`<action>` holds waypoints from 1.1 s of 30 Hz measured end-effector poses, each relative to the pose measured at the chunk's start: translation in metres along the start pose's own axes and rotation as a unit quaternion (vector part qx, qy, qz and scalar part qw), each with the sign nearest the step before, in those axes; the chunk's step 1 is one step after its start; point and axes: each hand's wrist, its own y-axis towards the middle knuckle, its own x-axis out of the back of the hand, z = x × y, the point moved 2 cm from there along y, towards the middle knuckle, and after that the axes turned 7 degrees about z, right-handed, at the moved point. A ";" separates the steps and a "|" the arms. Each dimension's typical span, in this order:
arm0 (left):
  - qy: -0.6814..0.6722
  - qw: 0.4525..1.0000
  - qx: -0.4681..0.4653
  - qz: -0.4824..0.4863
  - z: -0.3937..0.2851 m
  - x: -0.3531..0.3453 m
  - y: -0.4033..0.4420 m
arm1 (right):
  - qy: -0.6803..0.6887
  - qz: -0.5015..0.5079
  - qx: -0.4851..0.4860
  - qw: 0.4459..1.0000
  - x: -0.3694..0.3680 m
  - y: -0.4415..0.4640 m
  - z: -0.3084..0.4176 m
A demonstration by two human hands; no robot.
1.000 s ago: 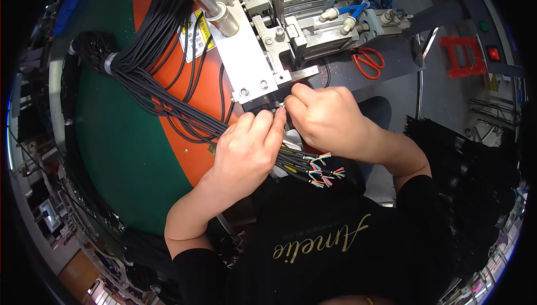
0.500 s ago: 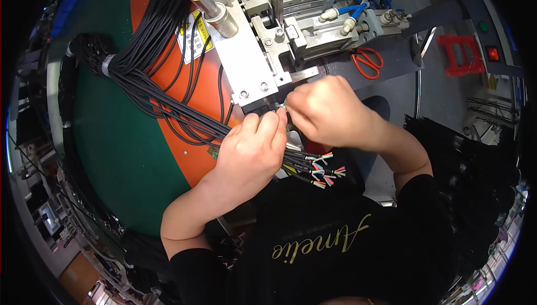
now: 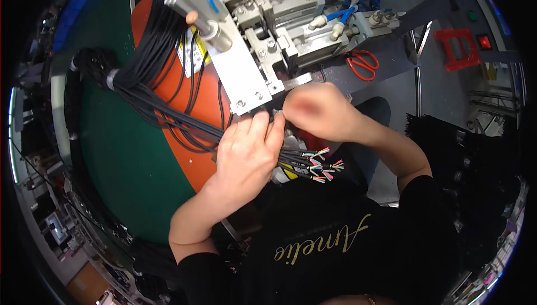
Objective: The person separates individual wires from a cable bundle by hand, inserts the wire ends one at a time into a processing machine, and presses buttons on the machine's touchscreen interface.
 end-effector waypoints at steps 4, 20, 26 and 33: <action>-0.140 0.988 0.043 -0.046 0.015 -0.009 -0.014 | 0.001 -0.042 0.047 0.998 -0.009 0.000 -0.009; -0.140 0.977 0.138 -0.079 0.033 -0.023 -0.036 | 0.496 0.102 0.394 0.767 0.039 -0.044 0.119; -0.264 0.957 0.008 -0.119 0.032 -0.026 -0.041 | 0.521 0.114 0.486 0.692 0.026 -0.045 0.139; -0.170 0.969 0.046 -0.171 0.017 -0.016 -0.034 | 0.496 0.079 0.490 0.712 0.019 -0.042 0.133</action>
